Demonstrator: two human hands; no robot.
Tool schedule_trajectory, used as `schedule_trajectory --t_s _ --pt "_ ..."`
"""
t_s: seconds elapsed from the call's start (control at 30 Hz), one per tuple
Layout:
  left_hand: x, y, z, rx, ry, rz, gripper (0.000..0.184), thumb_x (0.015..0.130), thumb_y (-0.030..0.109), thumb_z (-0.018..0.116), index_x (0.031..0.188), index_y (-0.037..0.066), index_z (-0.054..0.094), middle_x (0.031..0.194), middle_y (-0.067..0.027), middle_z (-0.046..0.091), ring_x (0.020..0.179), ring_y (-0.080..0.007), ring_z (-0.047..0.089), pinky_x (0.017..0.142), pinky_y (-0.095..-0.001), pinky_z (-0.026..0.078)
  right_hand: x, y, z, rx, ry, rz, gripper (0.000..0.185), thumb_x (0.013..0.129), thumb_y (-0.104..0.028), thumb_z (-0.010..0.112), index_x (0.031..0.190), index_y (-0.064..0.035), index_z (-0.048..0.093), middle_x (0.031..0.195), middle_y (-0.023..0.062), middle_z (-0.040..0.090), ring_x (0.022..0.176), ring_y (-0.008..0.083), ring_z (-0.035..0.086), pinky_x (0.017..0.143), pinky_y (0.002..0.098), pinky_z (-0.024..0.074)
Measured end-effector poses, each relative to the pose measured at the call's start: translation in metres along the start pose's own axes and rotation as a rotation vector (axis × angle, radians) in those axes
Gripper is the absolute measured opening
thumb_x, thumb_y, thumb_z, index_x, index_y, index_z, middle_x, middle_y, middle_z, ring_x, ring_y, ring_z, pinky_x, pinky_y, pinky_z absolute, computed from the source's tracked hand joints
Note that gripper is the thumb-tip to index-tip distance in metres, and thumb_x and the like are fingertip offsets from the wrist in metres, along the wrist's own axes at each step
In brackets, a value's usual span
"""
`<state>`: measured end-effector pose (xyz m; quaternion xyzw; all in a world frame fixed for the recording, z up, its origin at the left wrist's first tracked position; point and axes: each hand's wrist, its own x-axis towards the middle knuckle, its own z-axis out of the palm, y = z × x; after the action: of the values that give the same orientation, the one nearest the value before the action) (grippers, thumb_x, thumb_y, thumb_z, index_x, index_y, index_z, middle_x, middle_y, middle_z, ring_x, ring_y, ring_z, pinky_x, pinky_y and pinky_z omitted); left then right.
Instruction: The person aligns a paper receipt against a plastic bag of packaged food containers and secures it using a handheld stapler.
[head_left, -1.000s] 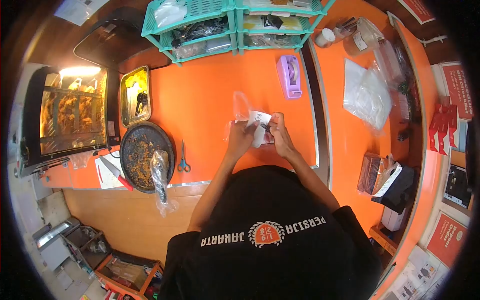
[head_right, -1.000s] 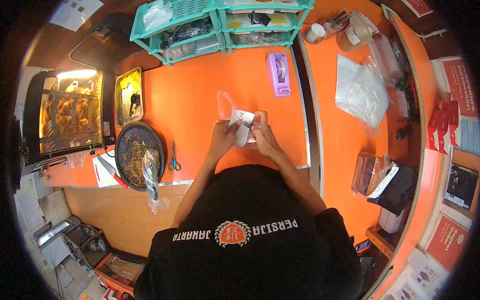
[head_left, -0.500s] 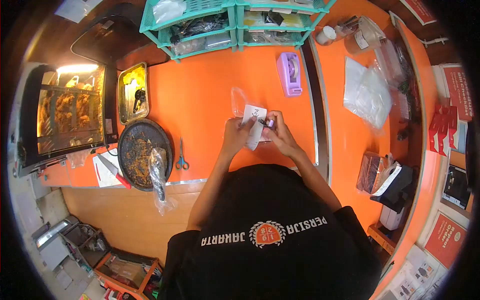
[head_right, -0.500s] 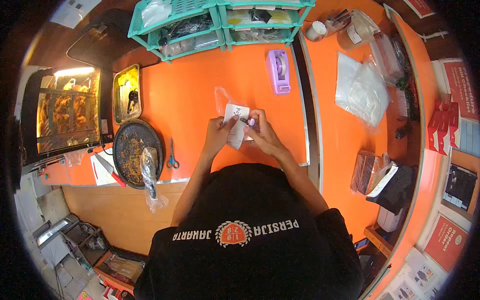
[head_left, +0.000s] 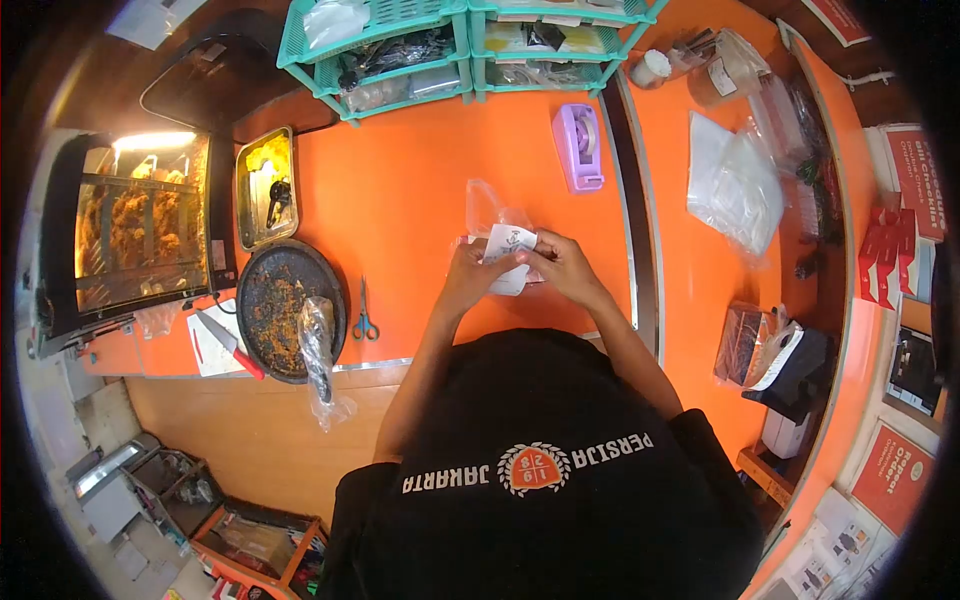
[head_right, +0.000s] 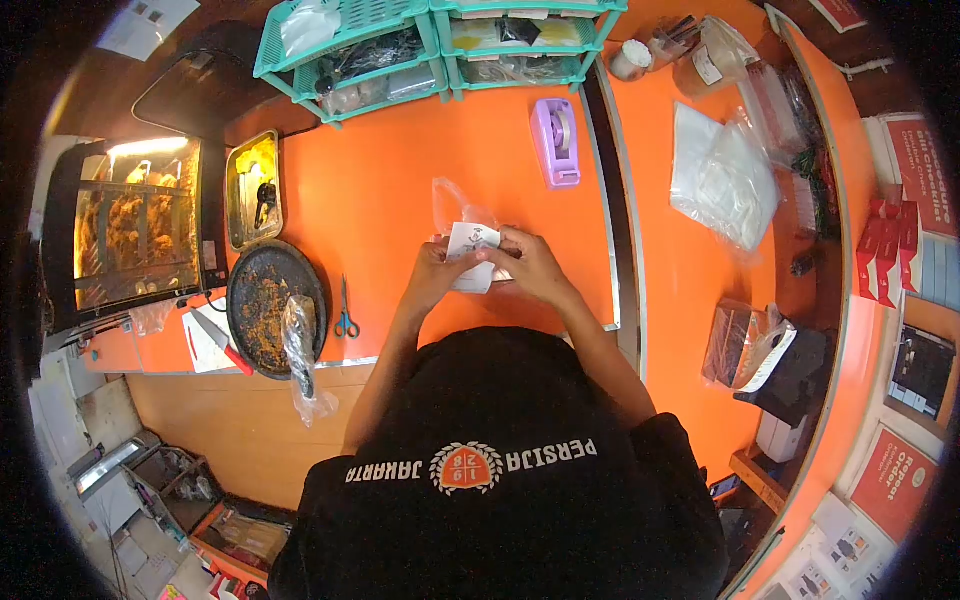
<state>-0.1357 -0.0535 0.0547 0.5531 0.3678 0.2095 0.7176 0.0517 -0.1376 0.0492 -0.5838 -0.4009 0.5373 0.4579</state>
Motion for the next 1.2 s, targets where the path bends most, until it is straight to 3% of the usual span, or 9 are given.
schedule_trajectory --t_s 0.23,0.63,0.73,0.83,0.93,1.0,1.03,1.1,1.2 --pt "0.004 -0.009 -0.002 -0.117 -0.039 -0.026 0.023 0.094 0.021 0.078 0.104 0.000 0.078 0.091 -0.0076 0.078 0.079 -0.0120 0.072 0.070 -0.0283 0.058 -0.004 -0.024 -0.001 -0.073 -0.005 -0.016 0.027 0.098 -0.025 0.075 0.108 -0.0011 0.071 0.072 0.0036 0.066 0.063 0.0089 0.057 0.058 0.0301 0.0458" --pt "0.006 -0.020 -0.014 -0.184 -0.058 -0.127 0.028 0.096 0.020 0.076 0.115 0.000 0.075 0.097 -0.0065 0.078 0.082 -0.0121 0.073 0.073 -0.0276 0.058 0.005 -0.024 0.002 -0.181 -0.004 -0.059 0.034 0.094 -0.023 0.078 0.115 0.0022 0.069 0.074 0.0079 0.067 0.068 0.0116 0.063 0.062 0.0307 0.0492" --pt "0.009 -0.020 -0.012 -0.301 -0.012 -0.127 0.030 0.099 0.028 0.072 0.112 0.001 0.076 0.095 -0.0050 0.077 0.080 -0.0109 0.071 0.071 -0.0269 0.057 0.005 -0.028 -0.003 -0.281 -0.025 0.052 0.036 0.090 -0.021 0.082 0.114 0.0022 0.068 0.082 0.0120 0.070 0.076 0.0138 0.068 0.068 0.0321 0.0532" --pt "0.008 -0.010 -0.015 -0.112 -0.094 -0.187 0.034 0.104 0.032 0.065 0.111 0.001 0.076 0.091 -0.0031 0.075 0.078 -0.0091 0.068 0.069 -0.0267 0.055 0.002 -0.021 -0.007 -0.243 -0.002 -0.059 0.039 0.086 -0.020 0.085 0.112 0.0014 0.065 0.087 0.0134 0.071 0.080 0.0169 0.070 0.072 0.0341 0.0544" --pt "0.008 -0.004 -0.013 -0.043 -0.063 -0.054 0.036 0.106 0.033 0.061 0.111 0.001 0.076 0.089 -0.0022 0.073 0.078 -0.0076 0.066 0.068 -0.0264 0.054 -0.007 -0.029 -0.005 -0.317 0.028 -0.055 0.040 0.085 -0.023 0.086 0.110 -0.0001 0.064 0.095 0.0147 0.072 0.086 0.0230 0.072 0.076 0.0381 0.0557" --pt "0.009 -0.004 -0.010 -0.032 -0.004 0.060 0.034 0.106 0.034 0.063 0.106 0.002 0.075 0.070 0.0036 0.065 0.056 -0.0020 0.052 0.047 -0.0221 0.038 -0.009 -0.023 -0.003 -0.354 0.056 -0.069 0.041 0.085 -0.024 0.086 0.110 -0.0007 0.064 0.097 0.0159 0.072 0.089 0.0266 0.073 0.078 0.0401 0.0562" --pt "0.008 -0.002 -0.010 -0.032 -0.006 0.059 0.034 0.106 0.034 0.063 0.106 0.002 0.075 0.070 0.0036 0.065 0.056 -0.0020 0.052 0.047 -0.0221 0.038 -0.010 -0.020 -0.001 -0.392 0.082 -0.084 0.041 0.085 -0.024 0.085 0.111 -0.0012 0.063 0.100 0.0171 0.072 0.093 0.0302 0.074 0.081 0.0420 0.0568" --pt "0.006 0.003 -0.011 -0.092 -0.049 -0.074 0.030 0.105 0.027 0.065 0.115 0.001 0.073 0.091 -0.0020 0.073 0.080 -0.0078 0.066 0.072 -0.0269 0.056 -0.011 -0.016 -0.001 -0.384 0.098 -0.084 0.043 0.086 -0.025 0.085 0.114 -0.0016 0.064 0.104 0.0181 0.072 0.096 0.0324 0.074 0.082 0.0434 0.0570" --pt "0.008 -0.004 -0.008 -0.043 -0.049 -0.076 0.026 0.101 0.022 0.070 0.114 0.000 0.073 0.091 -0.0014 0.073 0.080 -0.0081 0.067 0.071 -0.0266 0.056 -0.016 -0.027 0.004 -0.442 0.127 -0.154 0.044 0.087 -0.027 0.084 0.117 -0.0012 0.065 0.104 0.0178 0.073 0.092 0.0303 0.074 0.081 0.0427 0.0572"
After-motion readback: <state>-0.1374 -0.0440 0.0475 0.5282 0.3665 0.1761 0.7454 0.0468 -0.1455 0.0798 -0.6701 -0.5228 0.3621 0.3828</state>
